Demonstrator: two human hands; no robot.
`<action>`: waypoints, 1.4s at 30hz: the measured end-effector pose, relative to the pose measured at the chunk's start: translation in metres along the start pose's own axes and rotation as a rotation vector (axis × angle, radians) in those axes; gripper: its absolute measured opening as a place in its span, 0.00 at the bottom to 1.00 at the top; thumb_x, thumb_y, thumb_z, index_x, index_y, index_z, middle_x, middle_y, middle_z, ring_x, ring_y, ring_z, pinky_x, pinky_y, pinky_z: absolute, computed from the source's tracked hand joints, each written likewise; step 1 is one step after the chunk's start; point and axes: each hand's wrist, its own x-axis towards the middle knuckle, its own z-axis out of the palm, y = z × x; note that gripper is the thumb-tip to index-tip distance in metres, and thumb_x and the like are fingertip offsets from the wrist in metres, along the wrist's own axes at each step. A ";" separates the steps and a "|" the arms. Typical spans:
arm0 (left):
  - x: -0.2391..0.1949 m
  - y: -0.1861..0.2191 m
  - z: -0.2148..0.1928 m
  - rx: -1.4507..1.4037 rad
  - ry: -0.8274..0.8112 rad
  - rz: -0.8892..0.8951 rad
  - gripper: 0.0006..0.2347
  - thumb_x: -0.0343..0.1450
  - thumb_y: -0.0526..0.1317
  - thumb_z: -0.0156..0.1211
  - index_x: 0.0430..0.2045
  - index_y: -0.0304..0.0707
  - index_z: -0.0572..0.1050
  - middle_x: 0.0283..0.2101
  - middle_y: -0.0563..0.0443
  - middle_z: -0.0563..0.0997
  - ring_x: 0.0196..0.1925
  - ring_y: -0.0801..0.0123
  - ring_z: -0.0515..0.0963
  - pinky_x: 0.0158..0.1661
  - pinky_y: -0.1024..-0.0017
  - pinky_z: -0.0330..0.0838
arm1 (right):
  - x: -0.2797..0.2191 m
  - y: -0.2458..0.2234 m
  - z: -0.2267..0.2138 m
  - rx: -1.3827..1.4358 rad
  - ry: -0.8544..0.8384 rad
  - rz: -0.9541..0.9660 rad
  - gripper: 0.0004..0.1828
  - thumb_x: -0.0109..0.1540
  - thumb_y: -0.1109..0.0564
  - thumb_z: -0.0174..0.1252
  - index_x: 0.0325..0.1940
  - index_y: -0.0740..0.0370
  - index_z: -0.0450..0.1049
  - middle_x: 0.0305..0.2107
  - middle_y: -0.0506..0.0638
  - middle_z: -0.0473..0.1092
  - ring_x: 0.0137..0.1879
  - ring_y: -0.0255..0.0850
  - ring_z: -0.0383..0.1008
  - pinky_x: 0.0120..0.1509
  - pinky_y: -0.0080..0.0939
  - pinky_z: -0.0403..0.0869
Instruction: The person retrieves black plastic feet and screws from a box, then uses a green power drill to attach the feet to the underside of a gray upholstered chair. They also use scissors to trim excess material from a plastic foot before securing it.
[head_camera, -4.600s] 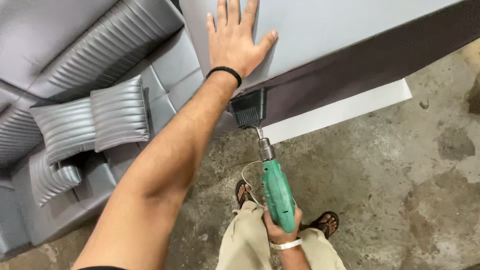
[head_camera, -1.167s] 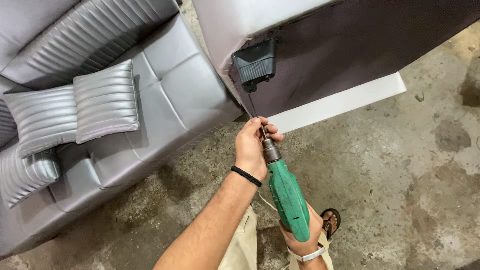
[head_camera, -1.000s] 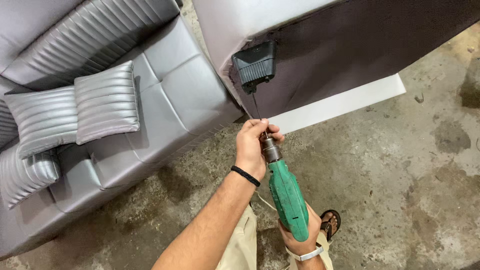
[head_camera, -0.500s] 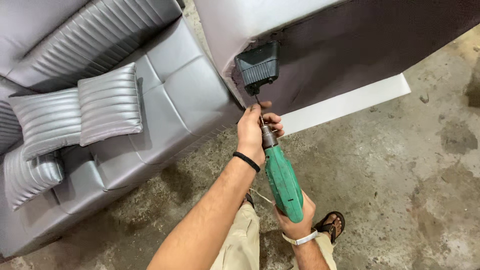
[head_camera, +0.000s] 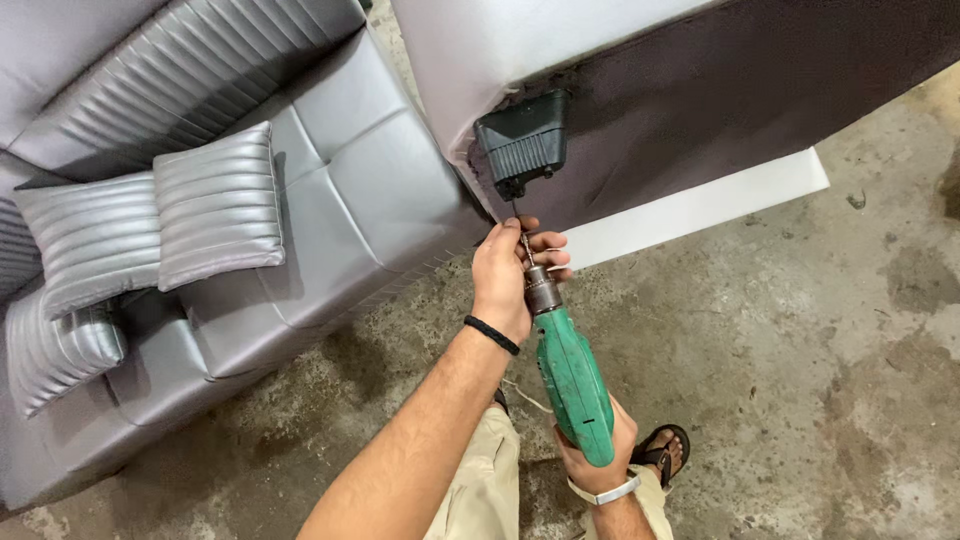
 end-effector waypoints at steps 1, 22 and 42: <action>0.000 -0.001 0.000 -0.011 -0.001 -0.001 0.11 0.80 0.43 0.39 0.41 0.34 0.68 0.32 0.41 0.81 0.27 0.64 0.82 0.30 0.62 0.80 | -0.001 0.000 0.000 -0.004 -0.002 -0.007 0.21 0.49 0.62 0.69 0.46 0.68 0.77 0.38 0.57 0.78 0.41 0.48 0.82 0.45 0.44 0.78; 0.009 0.003 -0.005 0.109 -0.082 0.028 0.11 0.80 0.41 0.36 0.36 0.33 0.66 0.34 0.36 0.82 0.30 0.59 0.83 0.36 0.61 0.82 | 0.009 -0.015 0.000 -0.016 0.057 -0.033 0.24 0.45 0.65 0.67 0.46 0.68 0.76 0.39 0.60 0.76 0.43 0.53 0.80 0.49 0.43 0.77; 0.052 0.149 0.032 0.875 -0.062 1.287 0.11 0.82 0.41 0.53 0.47 0.29 0.74 0.45 0.47 0.80 0.48 0.62 0.81 0.55 0.64 0.76 | 0.039 -0.006 0.024 0.095 0.042 0.019 0.20 0.46 0.65 0.67 0.43 0.66 0.77 0.30 0.55 0.76 0.34 0.46 0.80 0.41 0.42 0.77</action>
